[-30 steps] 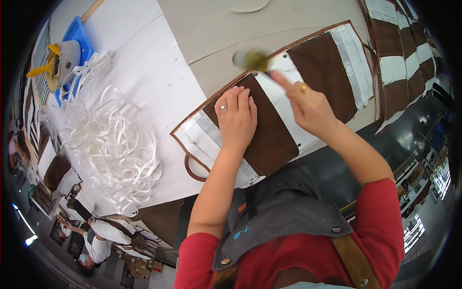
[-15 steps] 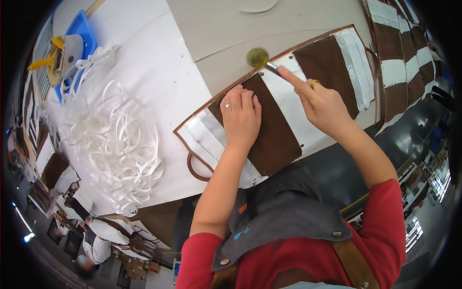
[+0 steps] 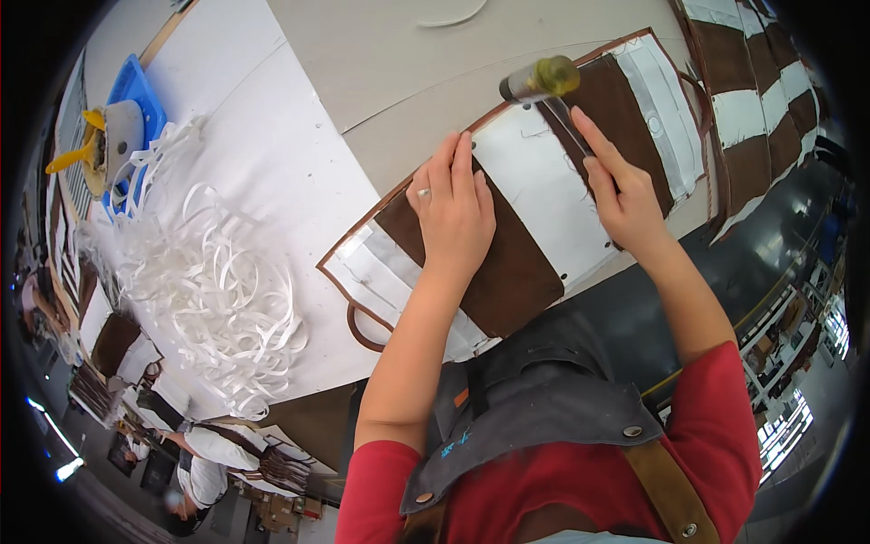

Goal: The person assembles a brown leather-like bag by hand. They fold white straps into the bag's edge and secure them using a hammer and a metal punch tool. The person repeats this process for multiple attachment points on the bag.

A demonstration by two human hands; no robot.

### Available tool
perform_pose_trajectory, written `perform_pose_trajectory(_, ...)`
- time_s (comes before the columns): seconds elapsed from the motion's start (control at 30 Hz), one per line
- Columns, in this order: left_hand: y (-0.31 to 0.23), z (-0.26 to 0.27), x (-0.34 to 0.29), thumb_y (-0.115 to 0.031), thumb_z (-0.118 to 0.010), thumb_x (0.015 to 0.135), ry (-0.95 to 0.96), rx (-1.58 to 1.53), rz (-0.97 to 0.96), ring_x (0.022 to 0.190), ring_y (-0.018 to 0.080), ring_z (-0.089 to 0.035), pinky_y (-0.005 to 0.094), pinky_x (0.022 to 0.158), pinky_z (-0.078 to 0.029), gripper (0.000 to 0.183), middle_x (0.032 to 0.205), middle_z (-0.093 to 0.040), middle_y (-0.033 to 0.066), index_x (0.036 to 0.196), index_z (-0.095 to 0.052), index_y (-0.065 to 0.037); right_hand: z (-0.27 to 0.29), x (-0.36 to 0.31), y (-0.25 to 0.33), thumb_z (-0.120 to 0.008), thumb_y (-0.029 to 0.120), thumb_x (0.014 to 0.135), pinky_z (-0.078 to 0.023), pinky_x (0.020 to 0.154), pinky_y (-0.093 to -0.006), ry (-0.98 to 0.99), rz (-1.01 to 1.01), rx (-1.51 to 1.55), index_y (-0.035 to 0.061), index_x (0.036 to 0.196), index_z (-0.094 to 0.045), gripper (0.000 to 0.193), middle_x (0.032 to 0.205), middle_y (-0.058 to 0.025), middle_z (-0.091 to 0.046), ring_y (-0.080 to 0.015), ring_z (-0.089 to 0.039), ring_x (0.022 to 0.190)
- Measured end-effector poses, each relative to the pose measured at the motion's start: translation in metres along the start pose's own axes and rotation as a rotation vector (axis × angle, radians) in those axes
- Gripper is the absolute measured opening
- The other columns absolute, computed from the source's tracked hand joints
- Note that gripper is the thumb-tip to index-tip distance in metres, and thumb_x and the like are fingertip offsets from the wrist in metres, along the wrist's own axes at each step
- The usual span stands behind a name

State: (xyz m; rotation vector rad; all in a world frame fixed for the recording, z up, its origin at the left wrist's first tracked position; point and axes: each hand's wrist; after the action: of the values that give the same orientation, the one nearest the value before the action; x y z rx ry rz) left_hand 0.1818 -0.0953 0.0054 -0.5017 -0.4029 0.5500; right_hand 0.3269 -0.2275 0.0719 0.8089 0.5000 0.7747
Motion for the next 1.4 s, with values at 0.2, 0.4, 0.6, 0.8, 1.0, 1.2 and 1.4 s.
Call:
perform_pose_trajectory(0.2,0.005,-0.025,0.007,-0.005,-0.06,0.082,0.023,0.085,-0.038,0.102,0.0288,-0.049,0.0407,0.089,-0.039,0.035,0.114,-0.055,0.0098,0.117,-0.057,-0.003,0.004,0.003,-0.019,-0.051,0.001,0.088,-0.047,0.051,-0.0348,0.348,0.1,-0.633,0.016,0.14,-0.041,0.055,0.075,-0.0119,-0.057,-0.0242,-0.054,0.054)
perform_pose_trajectory(0.4,0.006,-0.021,0.007,-0.006,-0.06,0.082,0.015,0.081,-0.047,0.1,0.0306,-0.049,0.0411,0.088,-0.04,0.031,0.113,-0.055,0.0118,0.113,-0.057,-0.002,0.013,0.012,-0.006,-0.052,0.001,0.087,-0.049,0.053,-0.0342,0.183,0.141,-0.393,0.0174,0.141,-0.041,0.058,0.072,-0.0104,-0.057,-0.0241,-0.055,0.055)
perform_pose_trajectory(0.6,0.006,-0.021,0.008,-0.006,-0.06,0.082,0.001,-0.02,0.014,0.099,0.0318,-0.049,0.042,0.088,-0.041,0.029,0.111,-0.054,0.0124,0.11,-0.056,-0.002,-0.012,-0.01,-0.026,-0.053,0.006,0.086,-0.047,0.044,-0.0331,0.292,0.193,-0.559,0.0301,0.143,-0.036,0.063,0.06,-0.011,-0.049,-0.0254,-0.053,0.045)
perform_pose_trajectory(0.8,0.002,-0.017,0.009,-0.003,-0.061,0.081,0.032,0.062,-0.03,0.097,0.0288,-0.049,0.039,0.087,-0.041,0.036,0.111,-0.055,0.0081,0.117,-0.06,-0.007,0.008,0.007,-0.009,-0.051,0.009,0.09,-0.049,0.048,-0.0383,0.076,0.146,-0.252,0.0271,0.142,-0.037,0.057,0.064,-0.0142,-0.055,-0.0293,-0.056,0.049)
perform_pose_trajectory(1.0,0.004,-0.022,0.01,-0.003,-0.061,0.081,0.012,0.034,-0.047,0.096,0.0279,-0.05,0.0386,0.087,-0.041,0.035,0.111,-0.057,0.0062,0.115,-0.062,-0.007,0.018,0.008,-0.029,-0.05,0.006,0.091,-0.047,0.052,-0.0391,0.303,0.103,-0.496,0.0179,0.142,-0.039,0.053,0.066,-0.013,-0.053,-0.0295,-0.053,0.054)
perform_pose_trajectory(1.2,0.008,-0.015,0.006,-0.004,-0.063,0.075,0.01,-0.025,-0.13,0.099,0.0207,-0.053,0.0375,0.087,-0.038,0.033,0.11,-0.059,0.002,0.107,-0.063,-0.006,0.028,0.011,-0.008,-0.051,0.004,0.09,-0.048,0.058,-0.0349,0.149,0.058,-0.28,0.0181,0.141,-0.04,0.054,0.071,-0.0129,-0.057,-0.0288,-0.054,0.058)
perform_pose_trajectory(1.4,-0.002,-0.003,-0.013,-0.005,-0.061,0.078,0.131,-0.018,-0.193,0.113,0.0231,-0.054,0.0395,0.095,-0.038,0.033,0.117,-0.059,0.0057,0.111,-0.062,-0.006,-0.003,0.013,-0.006,-0.051,0.004,0.09,-0.049,0.058,-0.0359,0.174,0.172,-0.223,0.021,0.141,-0.041,0.054,0.072,-0.0132,-0.058,-0.0288,-0.056,0.059)
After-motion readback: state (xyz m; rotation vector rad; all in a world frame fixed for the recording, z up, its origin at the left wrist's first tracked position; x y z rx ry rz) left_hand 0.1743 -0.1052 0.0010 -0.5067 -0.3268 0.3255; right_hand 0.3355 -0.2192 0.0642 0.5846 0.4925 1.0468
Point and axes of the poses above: each hand's wrist, its own x-axis towards the middle knuckle, its own z-axis out of the back of the hand, y = z × x
